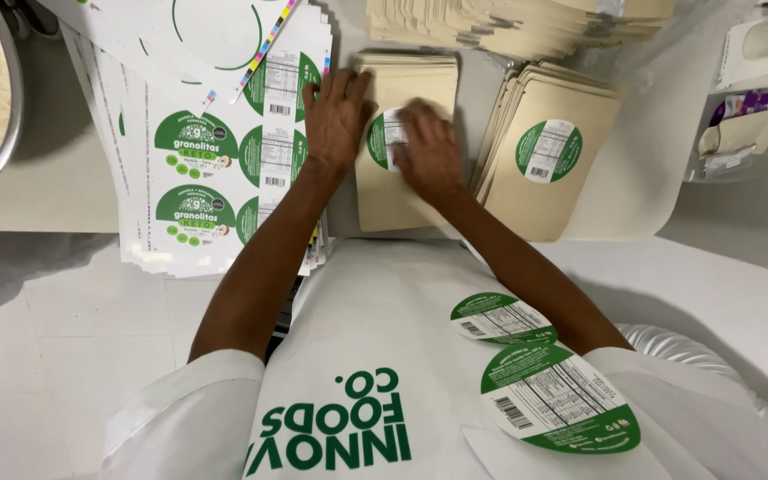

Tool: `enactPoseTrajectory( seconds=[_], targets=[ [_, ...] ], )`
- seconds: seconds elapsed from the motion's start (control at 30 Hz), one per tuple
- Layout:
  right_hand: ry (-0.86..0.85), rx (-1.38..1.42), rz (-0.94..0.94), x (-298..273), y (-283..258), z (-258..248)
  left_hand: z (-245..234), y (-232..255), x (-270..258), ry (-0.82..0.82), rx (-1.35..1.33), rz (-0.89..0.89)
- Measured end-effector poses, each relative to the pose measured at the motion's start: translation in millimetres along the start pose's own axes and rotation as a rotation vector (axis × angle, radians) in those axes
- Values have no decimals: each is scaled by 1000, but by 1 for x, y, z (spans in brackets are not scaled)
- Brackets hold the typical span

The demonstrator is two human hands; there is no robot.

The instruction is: Peeling circular product labels from a sheet and applying them to the center of empty pouches at a workstation.

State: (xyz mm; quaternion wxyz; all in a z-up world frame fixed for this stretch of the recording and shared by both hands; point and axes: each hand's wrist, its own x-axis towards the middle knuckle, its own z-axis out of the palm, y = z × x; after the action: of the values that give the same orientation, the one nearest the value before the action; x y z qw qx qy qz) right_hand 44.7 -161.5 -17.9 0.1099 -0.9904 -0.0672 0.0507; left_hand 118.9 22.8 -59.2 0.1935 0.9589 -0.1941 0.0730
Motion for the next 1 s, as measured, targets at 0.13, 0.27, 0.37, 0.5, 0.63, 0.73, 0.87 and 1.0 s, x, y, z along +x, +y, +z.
enactPoseTrajectory(
  seconds=[0.13,0.27,0.37,0.5,0.63,0.73,0.87,1.0],
  targets=[
    [-127,139,-355,-36,1,15,-7,-2,2,72,22,32],
    [148,515,107,-61,7,-29,-61,-2,19,-98,-824,-142],
    [240,504,239,-68,36,-23,-116,14,21,-147,-1171,-301],
    [257,1007,478,-96,112,-22,-110,82,-18,92,-679,-233],
    [493,721,657,-151,232,-10,-186,169,-61,-1075,-840,-18],
    [470,680,817,-168,248,-15,-186,180,-74,-1286,-1032,59],
    [471,348,800,-150,206,-47,-163,172,-87,-881,-1443,-236],
    [339,804,602,-103,152,-54,-122,137,-73,-526,-1558,-604]
  ],
)
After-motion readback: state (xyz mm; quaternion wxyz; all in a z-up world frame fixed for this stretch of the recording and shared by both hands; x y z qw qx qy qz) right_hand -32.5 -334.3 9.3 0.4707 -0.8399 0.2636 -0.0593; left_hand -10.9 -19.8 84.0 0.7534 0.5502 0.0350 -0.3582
